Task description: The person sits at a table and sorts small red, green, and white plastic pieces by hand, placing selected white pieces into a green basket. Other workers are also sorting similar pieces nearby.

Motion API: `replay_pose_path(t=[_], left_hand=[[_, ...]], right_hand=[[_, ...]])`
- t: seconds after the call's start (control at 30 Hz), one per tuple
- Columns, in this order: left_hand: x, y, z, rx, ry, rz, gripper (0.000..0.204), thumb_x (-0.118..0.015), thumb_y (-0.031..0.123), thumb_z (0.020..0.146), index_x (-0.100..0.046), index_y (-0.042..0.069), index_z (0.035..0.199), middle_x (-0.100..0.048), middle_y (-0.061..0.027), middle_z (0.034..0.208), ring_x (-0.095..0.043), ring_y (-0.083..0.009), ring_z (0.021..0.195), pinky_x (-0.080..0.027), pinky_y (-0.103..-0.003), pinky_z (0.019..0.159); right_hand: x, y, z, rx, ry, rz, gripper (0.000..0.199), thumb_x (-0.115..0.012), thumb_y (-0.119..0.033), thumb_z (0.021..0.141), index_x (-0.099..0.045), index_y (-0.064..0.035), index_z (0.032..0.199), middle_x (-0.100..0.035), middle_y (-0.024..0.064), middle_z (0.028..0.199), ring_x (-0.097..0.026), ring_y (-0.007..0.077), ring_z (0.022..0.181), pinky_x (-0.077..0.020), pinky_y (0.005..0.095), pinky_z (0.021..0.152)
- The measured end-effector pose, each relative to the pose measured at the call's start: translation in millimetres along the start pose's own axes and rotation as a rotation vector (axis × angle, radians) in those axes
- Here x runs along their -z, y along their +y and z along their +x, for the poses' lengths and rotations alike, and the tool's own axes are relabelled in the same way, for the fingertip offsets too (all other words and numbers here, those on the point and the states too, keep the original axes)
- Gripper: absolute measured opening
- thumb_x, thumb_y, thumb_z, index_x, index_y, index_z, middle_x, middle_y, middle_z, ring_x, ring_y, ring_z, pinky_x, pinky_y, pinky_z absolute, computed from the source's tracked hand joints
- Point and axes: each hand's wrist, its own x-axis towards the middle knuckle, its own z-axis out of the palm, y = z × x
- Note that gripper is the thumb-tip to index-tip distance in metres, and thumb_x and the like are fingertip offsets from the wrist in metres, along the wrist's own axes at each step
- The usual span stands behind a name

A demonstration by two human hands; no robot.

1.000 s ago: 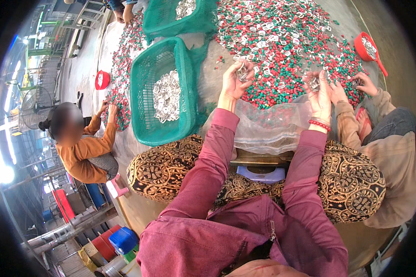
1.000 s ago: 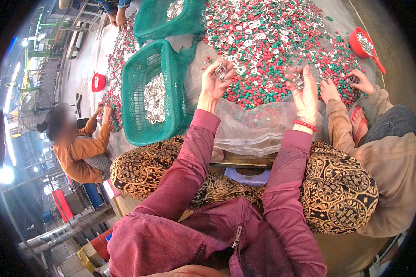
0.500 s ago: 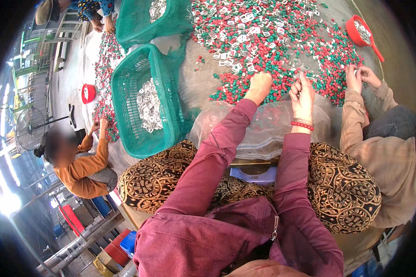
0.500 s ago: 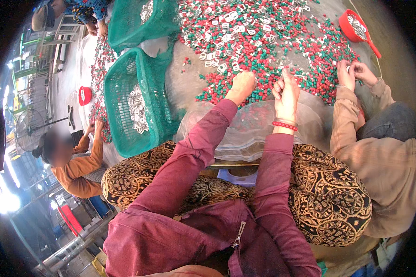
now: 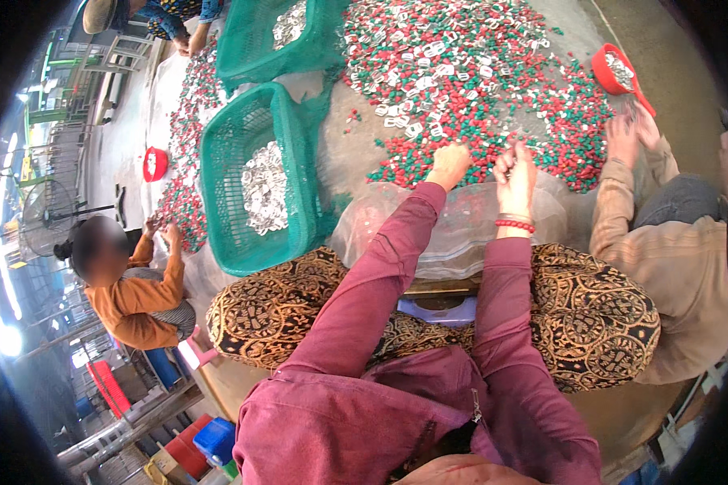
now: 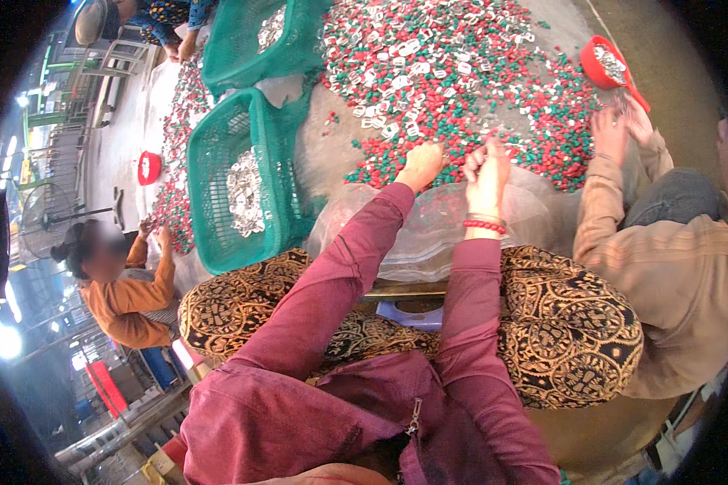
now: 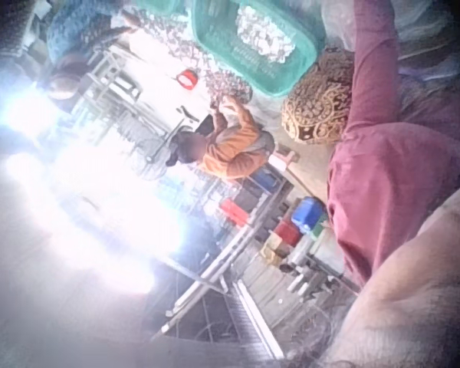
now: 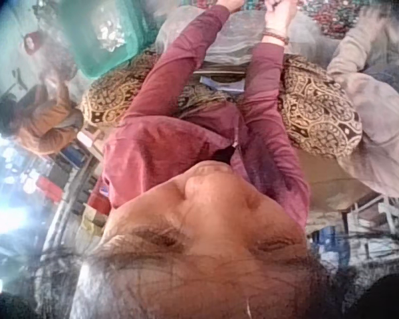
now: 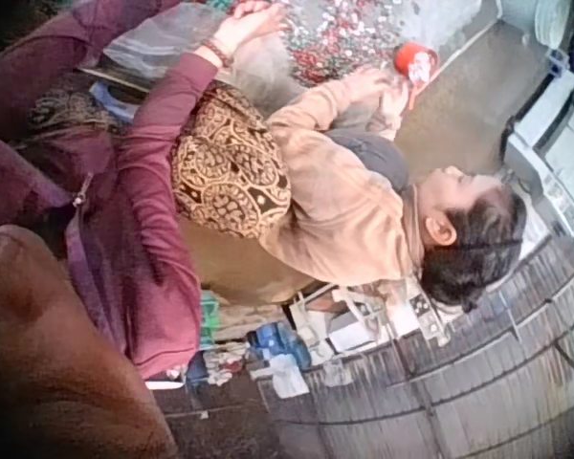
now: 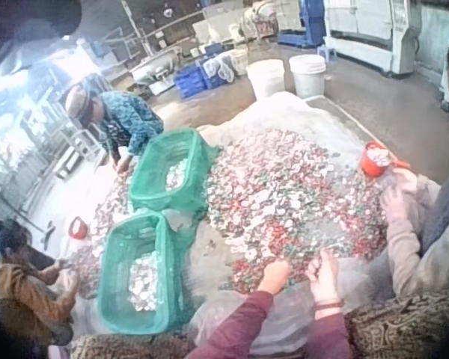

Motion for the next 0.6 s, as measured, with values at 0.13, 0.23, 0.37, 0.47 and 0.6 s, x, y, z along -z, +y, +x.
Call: replay_pose_path(t=[0.13,0.23,0.37,0.47,0.6], left_hand=[[1,-10,5,0.149,-0.002,-0.154,0.023,-0.058,0.026,0.081,-0.062,0.003,0.083,-0.064,-0.0178,0.082,-0.063,-0.0327,0.079,-0.05,-0.043,0.069],[28,-37,1,0.214,0.167,-0.525,0.023,-0.057,0.027,0.085,-0.062,0.005,0.084,-0.064,-0.0109,0.072,-0.064,-0.0245,0.069,-0.048,-0.036,0.059],[107,-16,-20,0.323,-0.068,-1.327,0.014,-0.057,0.026,0.089,-0.058,0.013,0.093,-0.053,0.0077,0.07,-0.048,-0.0009,0.058,-0.039,-0.018,0.049],[139,-8,-30,0.281,-0.114,-1.373,0.014,-0.057,0.022,0.089,-0.058,0.01,0.095,-0.057,0.0058,0.077,-0.052,-0.0031,0.062,-0.042,-0.019,0.053],[145,-6,-33,0.066,0.165,-0.832,0.021,-0.057,0.019,0.088,-0.062,0.002,0.1,-0.061,0.0015,0.074,-0.055,-0.0066,0.068,-0.045,-0.022,0.059]], right_hand=[[-4,0,0,-0.029,-0.062,0.021,0.014,-0.044,-0.019,0.094,-0.049,-0.006,0.094,-0.035,-0.0017,0.058,-0.037,0.0096,0.048,-0.0256,0.0213,0.035],[-2,3,2,-0.021,-0.028,0.028,0.015,-0.045,-0.019,0.094,-0.051,-0.0057,0.094,-0.035,-0.0021,0.059,-0.037,0.009,0.048,-0.0263,0.0215,0.036],[-1,12,-1,-0.132,-0.158,-0.123,0.031,-0.049,-0.027,0.093,-0.053,-0.0009,0.108,-0.05,0.0035,0.073,-0.05,0.0106,0.056,-0.0357,0.0207,0.043],[-21,13,-8,-0.302,-0.291,-0.195,0.04,-0.054,-0.029,0.09,-0.054,0.0035,0.114,-0.064,0.0126,0.096,-0.064,0.0174,0.071,-0.052,0.0246,0.057],[-54,22,-25,-0.169,-0.408,-0.235,0.029,-0.059,-0.014,0.087,-0.057,0.0034,0.109,-0.064,0.0104,0.093,-0.063,0.016,0.072,-0.0552,0.0258,0.062]])
